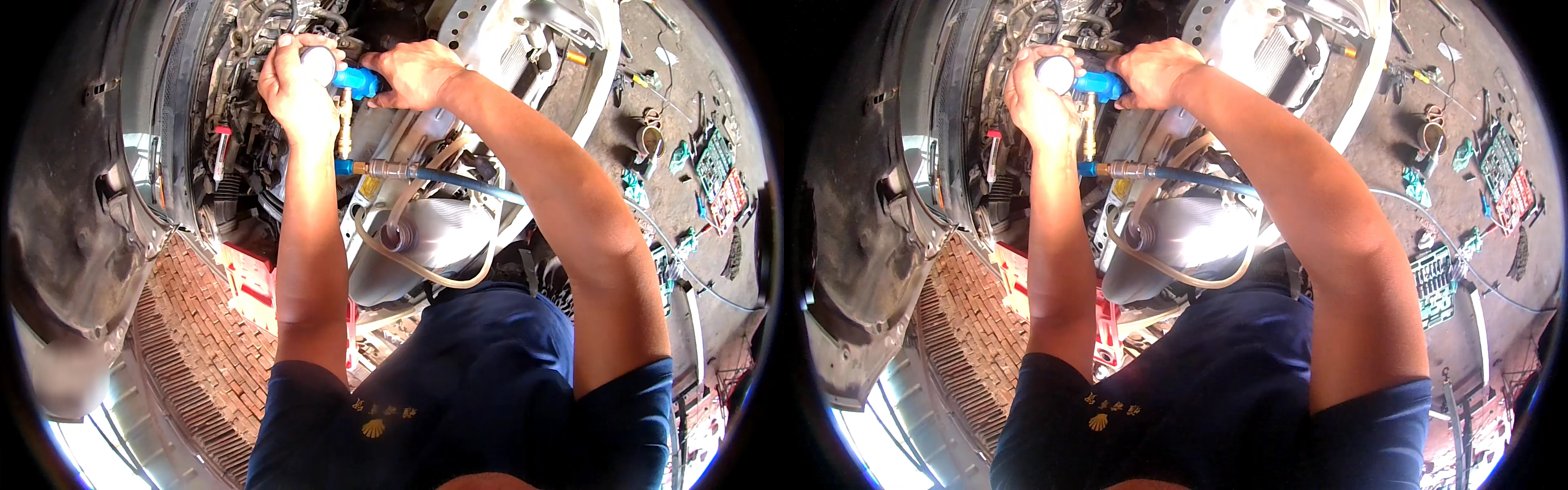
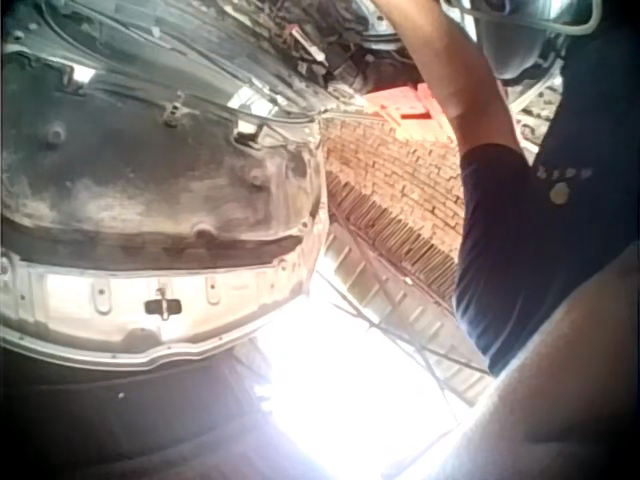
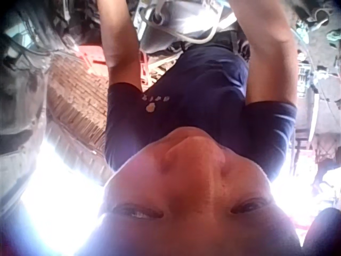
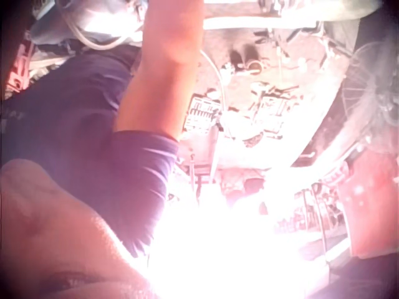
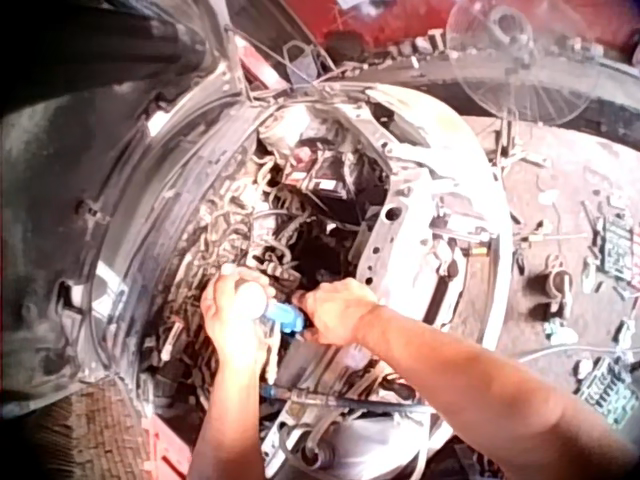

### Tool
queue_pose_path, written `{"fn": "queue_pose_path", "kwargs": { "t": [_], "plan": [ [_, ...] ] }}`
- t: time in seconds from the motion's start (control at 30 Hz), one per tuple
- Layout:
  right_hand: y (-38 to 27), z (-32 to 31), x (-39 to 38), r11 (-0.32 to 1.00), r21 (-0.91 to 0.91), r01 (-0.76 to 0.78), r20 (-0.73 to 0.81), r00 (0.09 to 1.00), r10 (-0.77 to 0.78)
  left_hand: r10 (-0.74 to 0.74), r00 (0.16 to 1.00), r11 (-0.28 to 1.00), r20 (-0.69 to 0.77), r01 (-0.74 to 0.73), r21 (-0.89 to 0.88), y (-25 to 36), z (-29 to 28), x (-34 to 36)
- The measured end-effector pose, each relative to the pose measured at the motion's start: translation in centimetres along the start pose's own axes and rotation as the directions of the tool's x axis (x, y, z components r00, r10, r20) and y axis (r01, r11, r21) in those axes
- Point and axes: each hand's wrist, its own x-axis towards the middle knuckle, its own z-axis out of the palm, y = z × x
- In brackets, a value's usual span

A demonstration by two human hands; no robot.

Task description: The person connects a pressure gauge and hose to the vehicle's engine components, adjusts the connections with their hands, and works with another person to secure parts of the engine system.

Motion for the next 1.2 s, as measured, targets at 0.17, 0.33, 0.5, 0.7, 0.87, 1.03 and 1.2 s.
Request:
{"fn": "queue_pose_path", "kwargs": {
  "t": [0.17,0.33,0.5,0.7,0.87,1.03,1.2],
  "plan": [
    [0.2,0.3,0.3,1.000,-0.006,0.000,-0.004,1.000,0.000,-0.032,0.999,0.995,-0.009,0.031,-0.096,-0.4,-0.3,0.1],
    [0.2,0.0,0.2,0.999,0.034,0.005,0.012,1.000,-0.006,-0.055,0.998,0.993,0.017,0.056,-0.102,-0.5,-0.4,0.3],
    [0.9,0.0,-0.3,0.988,0.149,0.032,-0.084,0.996,-0.020,-0.041,0.998,0.993,0.050,0.046,-0.111,-0.5,-1.2,0.3],
    [0.5,-0.1,-0.8,0.351,0.911,0.216,-0.284,0.947,0.153,-0.037,0.989,0.990,0.143,0.055,-0.129,-0.8,-1.3,0.5],
    [-2.6,-0.4,-0.9,-0.084,0.981,0.174,-0.177,0.984,-0.028,-0.023,1.000,0.997,-0.010,0.023,-0.071,-0.4,-0.8,0.0],
    [-3.4,0.0,-1.1,-0.101,0.976,0.193,-0.192,0.981,0.025,-0.006,0.999,0.999,-0.040,0.005,-0.037,-0.6,-0.9,0.1],
    [-2.7,0.2,-1.0,-0.132,0.981,0.145,-0.157,0.984,-0.089,-0.019,1.000,0.998,0.010,0.020,-0.053,-0.9,-1.4,0.5]
  ]
}}
